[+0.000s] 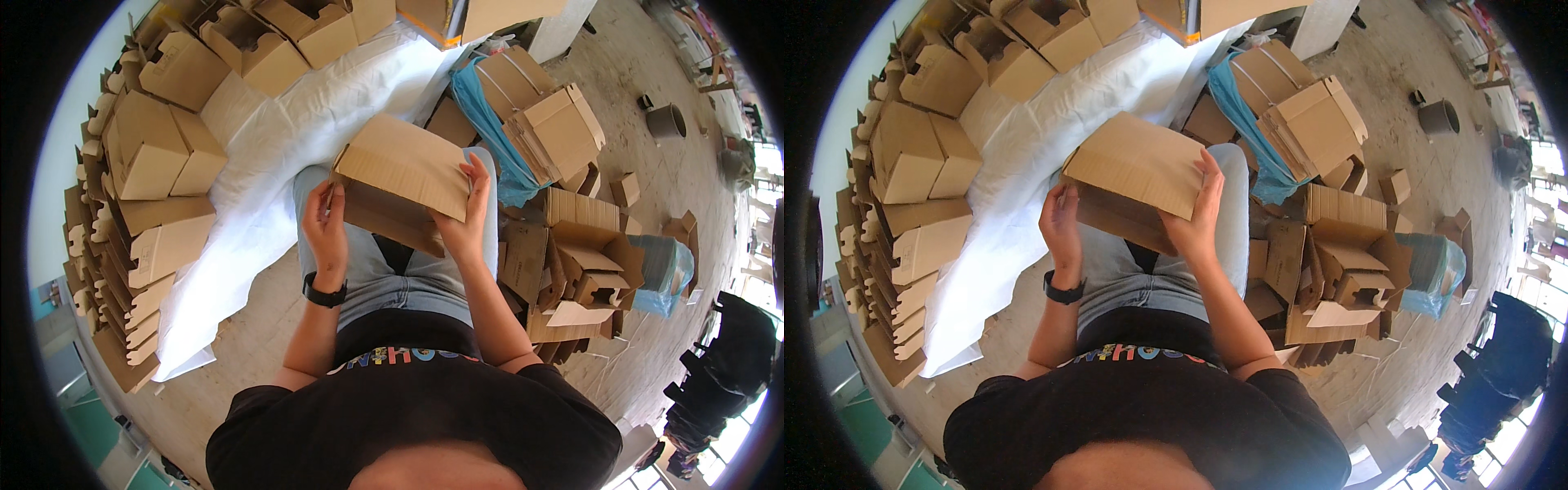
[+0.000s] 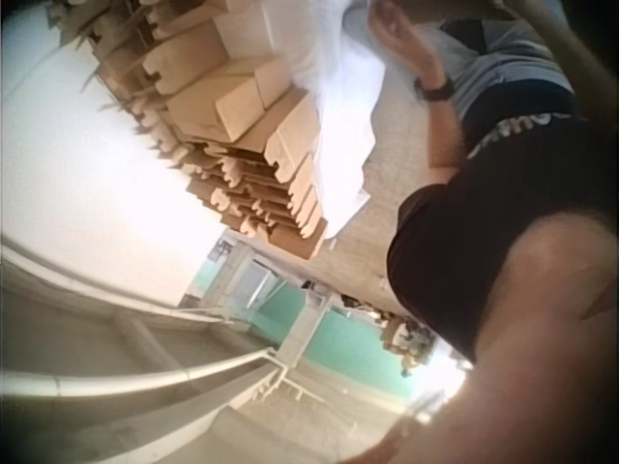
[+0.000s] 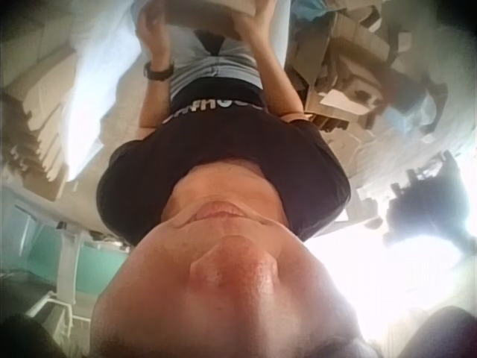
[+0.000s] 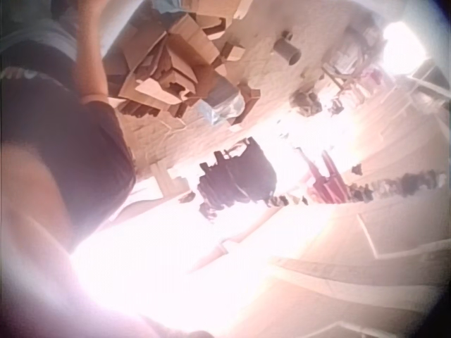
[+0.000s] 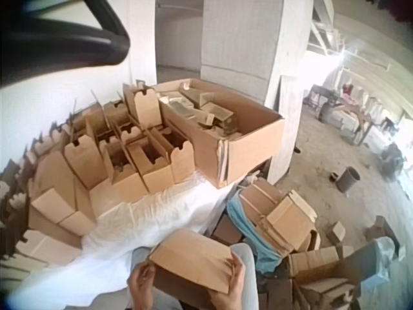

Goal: The person organizes cardboard boxes by picking them up from the floor, folding them into shape, and stacking them onto a table.

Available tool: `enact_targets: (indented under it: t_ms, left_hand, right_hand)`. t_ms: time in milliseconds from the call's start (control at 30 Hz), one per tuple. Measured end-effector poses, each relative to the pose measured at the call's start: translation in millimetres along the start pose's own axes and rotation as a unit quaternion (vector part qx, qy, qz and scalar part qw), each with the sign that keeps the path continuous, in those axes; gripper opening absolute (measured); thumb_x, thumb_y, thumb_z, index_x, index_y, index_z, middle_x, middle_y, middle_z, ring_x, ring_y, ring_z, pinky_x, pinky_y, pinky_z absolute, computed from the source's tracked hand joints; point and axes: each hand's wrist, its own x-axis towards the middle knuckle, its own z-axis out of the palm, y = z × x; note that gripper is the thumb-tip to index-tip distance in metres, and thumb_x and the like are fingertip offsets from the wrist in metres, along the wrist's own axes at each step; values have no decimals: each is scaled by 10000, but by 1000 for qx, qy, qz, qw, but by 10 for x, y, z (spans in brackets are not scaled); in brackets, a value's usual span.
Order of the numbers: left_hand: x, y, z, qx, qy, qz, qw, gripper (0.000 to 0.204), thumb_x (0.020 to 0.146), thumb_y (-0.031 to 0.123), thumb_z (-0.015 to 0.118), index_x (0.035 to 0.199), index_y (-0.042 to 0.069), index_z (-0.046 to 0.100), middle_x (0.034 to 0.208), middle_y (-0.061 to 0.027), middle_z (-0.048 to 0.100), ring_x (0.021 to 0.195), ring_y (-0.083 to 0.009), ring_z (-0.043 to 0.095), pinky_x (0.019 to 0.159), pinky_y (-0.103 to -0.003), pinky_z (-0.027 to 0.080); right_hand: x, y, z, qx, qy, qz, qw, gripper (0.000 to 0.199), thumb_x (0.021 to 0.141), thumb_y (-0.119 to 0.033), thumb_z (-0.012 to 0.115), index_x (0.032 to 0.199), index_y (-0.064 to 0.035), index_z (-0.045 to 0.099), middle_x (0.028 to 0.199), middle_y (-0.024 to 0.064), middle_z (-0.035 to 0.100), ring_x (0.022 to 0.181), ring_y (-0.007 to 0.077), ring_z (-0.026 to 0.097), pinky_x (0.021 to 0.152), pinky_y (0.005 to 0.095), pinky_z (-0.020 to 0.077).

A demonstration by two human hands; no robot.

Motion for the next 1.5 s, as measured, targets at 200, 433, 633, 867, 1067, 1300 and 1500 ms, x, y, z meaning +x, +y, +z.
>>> enact_targets:
  t_ms: [200, 433, 633, 867, 1067, 1300, 1500]
  left_hand:
    - [63, -43, -44, -49, 25, -15, 998, 286, 930, 134, 569, 1171, -22, 552, 1056, -54, 614, 977, -113, 566, 847, -227, 430]
    - [140, -71, -132, -205, 62, -64, 975, 324, 955, 160, 522, 1235, -1, 499, 1115, -62, 607, 1028, -142, 577, 864, -262, 448]
    - [128, -132, -172, -329, 53, -104, 937, 185, 948, 100, 503, 1123, 52, 540, 1004, -7, 611, 887, -84, 587, 708, -212, 480]
    - [101, -83, -201, -409, 30, -157, 898, 198, 943, 95, 496, 1135, 57, 530, 985, -19, 614, 887, -114, 596, 721, -247, 505]
    - [-5, -148, -193, -361, -22, -129, 924, 210, 962, 153, 459, 1126, 52, 543, 986, -34, 619, 899, -137, 602, 744, -267, 507]
    - [-53, -209, -230, -437, -75, -197, 874, 196, 920, 125, 464, 1079, 69, 566, 983, -14, 623, 825, -115, 579, 664, -264, 470]
    - [-37, -55, -146, -487, -68, -253, 833, 256, 930, 220, 416, 1090, 84, 563, 1024, -7, 611, 899, -142, 551, 787, -331, 451]
  right_hand:
    - [-23, -46, -60, 185, -104, 43, 976, 898, 605, 77, 629, 1407, -76, 256, 1404, 123, 281, 1351, 265, 259, 1078, 434, 281]
    - [-52, -207, -174, 235, -136, -24, 962, 867, 615, 51, 593, 1409, -87, 274, 1482, 142, 178, 1384, 282, 195, 1099, 455, 230]
    - [-81, -322, -144, 123, -126, -119, 977, 858, 660, -169, 799, 1376, -70, 337, 1467, 178, 221, 1381, 308, 193, 1093, 441, 226]
    - [-96, -122, -114, 373, 1, 189, 909, 809, 785, -335, 734, 1386, -43, 277, 1404, 117, 355, 1308, 269, 338, 1062, 395, 288]
    - [-189, -6, -218, 515, -121, 297, 795, 723, 818, -424, 662, 1353, -42, 360, 1294, 79, 499, 1197, 211, 472, 1012, 375, 359]
    - [-184, 282, -281, 508, -61, 313, 800, 511, 852, -236, 649, 1283, -48, 450, 1232, 65, 550, 1133, 200, 519, 991, 375, 388]
    - [-155, 343, -331, 481, -34, 269, 834, 393, 855, -147, 652, 1209, -43, 517, 1164, 51, 596, 1079, 170, 555, 959, 343, 419]
